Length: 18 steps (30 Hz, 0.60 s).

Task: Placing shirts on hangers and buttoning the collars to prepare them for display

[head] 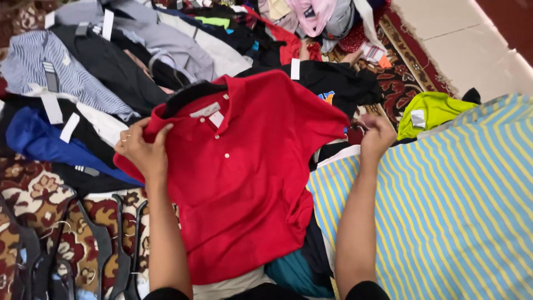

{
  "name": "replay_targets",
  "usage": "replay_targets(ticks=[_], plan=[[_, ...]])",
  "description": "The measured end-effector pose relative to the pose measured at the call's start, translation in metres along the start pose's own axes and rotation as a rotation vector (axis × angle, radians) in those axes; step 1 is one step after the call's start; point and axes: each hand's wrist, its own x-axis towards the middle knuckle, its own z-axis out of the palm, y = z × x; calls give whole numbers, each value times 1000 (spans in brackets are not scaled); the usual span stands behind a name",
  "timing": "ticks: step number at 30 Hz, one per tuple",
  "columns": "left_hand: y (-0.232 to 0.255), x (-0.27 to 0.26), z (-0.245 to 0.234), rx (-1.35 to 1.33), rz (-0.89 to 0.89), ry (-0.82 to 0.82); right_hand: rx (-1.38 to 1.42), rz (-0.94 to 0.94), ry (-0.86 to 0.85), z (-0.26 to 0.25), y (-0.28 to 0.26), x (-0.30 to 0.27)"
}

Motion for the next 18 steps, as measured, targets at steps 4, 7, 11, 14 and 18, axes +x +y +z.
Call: replay_targets(ticks=[4, 7, 11, 14, 18], plan=[[19, 4, 4, -34, 24, -25, 238, 45, 75, 18, 87, -11], [27, 2, 8, -48, 41, -23, 271, 124, 67, 38, 89, -20], [40, -3, 6, -90, 53, -67, 271, 102, -70, 44, 16, -25], [54, 1, 0, -140, 72, -95, 93, -158, -242, 44, -65, -22], [63, 5, -15, -201, 112, -156, -216, -558, -455, 46, -135, -30]])
